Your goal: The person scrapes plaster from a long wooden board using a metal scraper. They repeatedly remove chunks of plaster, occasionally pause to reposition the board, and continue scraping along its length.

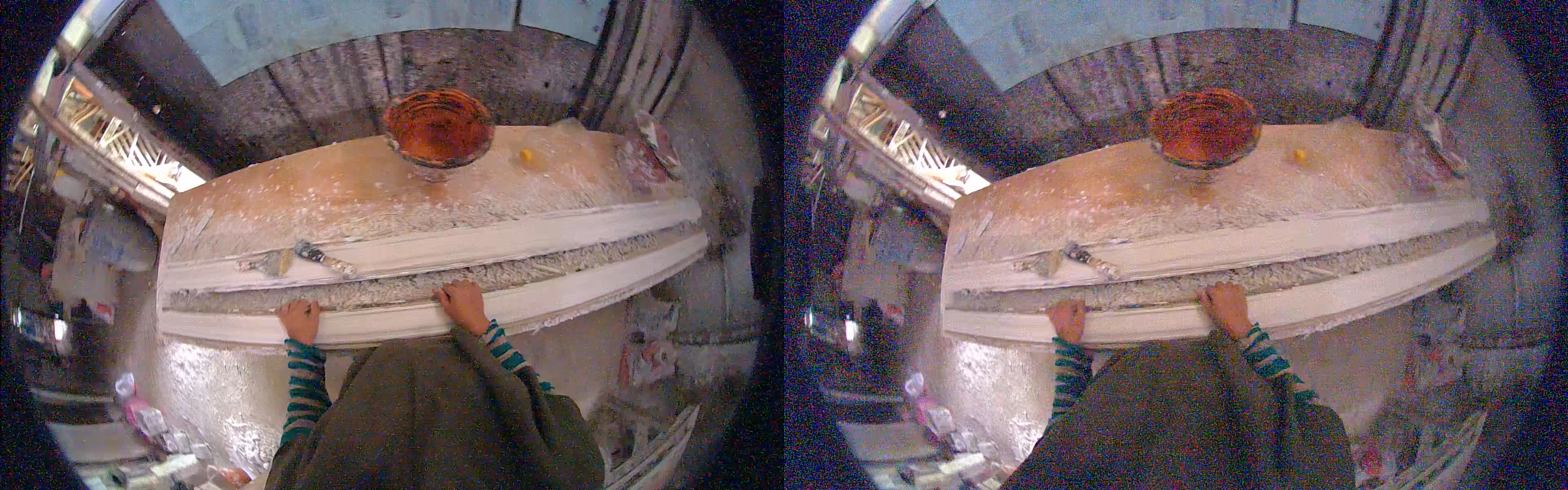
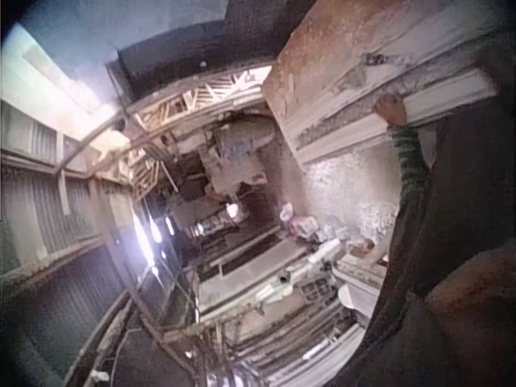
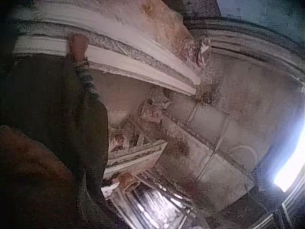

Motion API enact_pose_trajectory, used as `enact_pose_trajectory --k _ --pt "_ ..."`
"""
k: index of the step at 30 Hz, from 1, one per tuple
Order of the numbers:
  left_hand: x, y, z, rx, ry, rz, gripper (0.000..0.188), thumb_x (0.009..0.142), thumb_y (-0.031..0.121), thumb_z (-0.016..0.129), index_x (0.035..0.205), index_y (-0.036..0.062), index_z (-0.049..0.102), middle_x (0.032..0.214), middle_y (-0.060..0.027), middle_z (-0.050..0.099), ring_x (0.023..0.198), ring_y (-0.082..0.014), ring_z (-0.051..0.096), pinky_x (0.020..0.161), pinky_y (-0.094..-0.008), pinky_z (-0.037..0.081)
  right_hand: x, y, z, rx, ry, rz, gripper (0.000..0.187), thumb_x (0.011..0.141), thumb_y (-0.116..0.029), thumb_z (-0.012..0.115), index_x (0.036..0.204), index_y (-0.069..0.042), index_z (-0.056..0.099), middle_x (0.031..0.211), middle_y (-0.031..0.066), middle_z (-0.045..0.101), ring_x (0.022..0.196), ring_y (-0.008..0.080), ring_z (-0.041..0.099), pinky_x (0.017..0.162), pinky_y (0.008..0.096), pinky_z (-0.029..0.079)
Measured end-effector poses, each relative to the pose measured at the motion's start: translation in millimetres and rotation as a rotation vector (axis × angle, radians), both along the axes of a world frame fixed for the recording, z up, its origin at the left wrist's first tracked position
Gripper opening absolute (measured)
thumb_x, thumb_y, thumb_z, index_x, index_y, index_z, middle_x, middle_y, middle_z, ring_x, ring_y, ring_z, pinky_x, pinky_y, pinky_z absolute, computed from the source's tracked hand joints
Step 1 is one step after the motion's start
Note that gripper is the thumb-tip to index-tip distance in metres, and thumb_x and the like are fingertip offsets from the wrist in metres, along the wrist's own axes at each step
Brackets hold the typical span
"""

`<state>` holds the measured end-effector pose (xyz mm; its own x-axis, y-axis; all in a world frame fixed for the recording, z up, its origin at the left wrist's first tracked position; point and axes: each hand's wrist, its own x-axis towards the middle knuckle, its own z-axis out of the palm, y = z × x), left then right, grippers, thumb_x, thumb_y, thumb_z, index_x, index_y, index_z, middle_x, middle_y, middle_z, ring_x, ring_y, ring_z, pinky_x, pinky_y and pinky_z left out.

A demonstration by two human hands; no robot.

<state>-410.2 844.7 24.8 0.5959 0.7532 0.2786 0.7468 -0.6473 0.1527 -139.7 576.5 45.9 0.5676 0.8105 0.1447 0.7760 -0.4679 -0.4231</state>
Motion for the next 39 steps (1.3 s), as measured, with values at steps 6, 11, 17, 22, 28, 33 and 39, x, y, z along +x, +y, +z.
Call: enact_pose_trajectory --k 6,11,17,22,28,33,39 --pt "6 -7 12 -0.059 -0.026 0.01 0.023 0.077 0.03 0.059 0.072 0.0071 0.064 0.08 -0.01 0.06 0.087 -0.0292 0.05 0.097 -0.0528 0.022 1 -3 -7 0.149 -0.073 -0.04 0.033 0.08 -0.031 0.058 0.059 -0.006 0.061 0.06 0.0129 0.053 0.06 0.0296 0.052 0.058 0.0432 0.04" --pt "1 -30 45 -0.152 -0.07 0.153 0.026 0.08 0.029 0.054 0.07 0.0064 0.063 0.076 -0.0095 0.06 0.083 -0.0283 0.052 0.093 -0.0488 0.027 -17 -11 9 -0.07 -0.143 -0.197 0.038 0.083 -0.036 0.052 0.06 -0.007 0.06 0.061 0.0116 0.056 0.06 0.0299 0.055 0.06 0.0446 0.042" --pt "10 -7 19 0.092 -0.232 0.069 0.035 0.086 0.029 0.048 0.064 0.0056 0.063 0.065 -0.0114 0.058 0.071 -0.0285 0.054 0.084 -0.0441 0.035 -5 2 -4 0.085 -0.3 -0.188 0.04 0.082 -0.034 0.056 0.052 -0.009 0.054 0.053 0.0107 0.051 0.05 0.0293 0.051 0.05 0.0422 0.039" --pt "7 -13 34 -0.071 -0.142 0.103 0.035 0.085 0.033 0.05 0.066 0.0057 0.061 0.068 -0.0106 0.058 0.072 -0.0287 0.053 0.087 -0.0443 0.033 -10 2 7 0.069 -0.274 -0.176 0.044 0.085 -0.039 0.05 0.054 -0.008 0.058 0.054 0.0125 0.055 0.049 0.0303 0.053 0.049 0.043 0.041" --pt "-23 -23 29 0.066 -0.69 0.273 0.027 0.081 0.027 0.059 0.098 0.0067 0.055 0.103 -0.01 0.05 0.101 -0.0297 0.045 0.097 -0.0438 0.026 -12 0 12 -0.033 -0.247 -0.191 0.048 0.086 -0.043 0.047 0.057 -0.007 0.061 0.056 0.0141 0.058 0.049 0.0314 0.055 0.051 0.0448 0.042" --pt "-81 -39 -19 -0.433 -1.468 0.637 0.052 0.079 0.016 0.062 0.124 0.0074 0.038 0.121 -0.0116 0.039 0.11 -0.0285 0.038 0.098 -0.0434 0.026 -12 -3 20 -0.048 -0.101 -0.138 0.042 0.082 -0.045 0.05 0.067 -0.008 0.063 0.066 0.0144 0.06 0.06 0.0316 0.058 0.057 0.0441 0.044" --pt "-120 -43 -61 -1.147 -2.11 0.276 0.051 0.082 0.019 0.059 0.128 0.0135 0.036 0.116 -0.0088 0.044 0.106 -0.0237 0.041 0.093 -0.0422 0.032 -10 -13 29 -0.07 -0.115 0.119 0.044 0.072 -0.054 0.059 0.081 -0.011 0.064 0.077 0.0109 0.062 0.074 0.0294 0.059 0.069 0.0425 0.044"
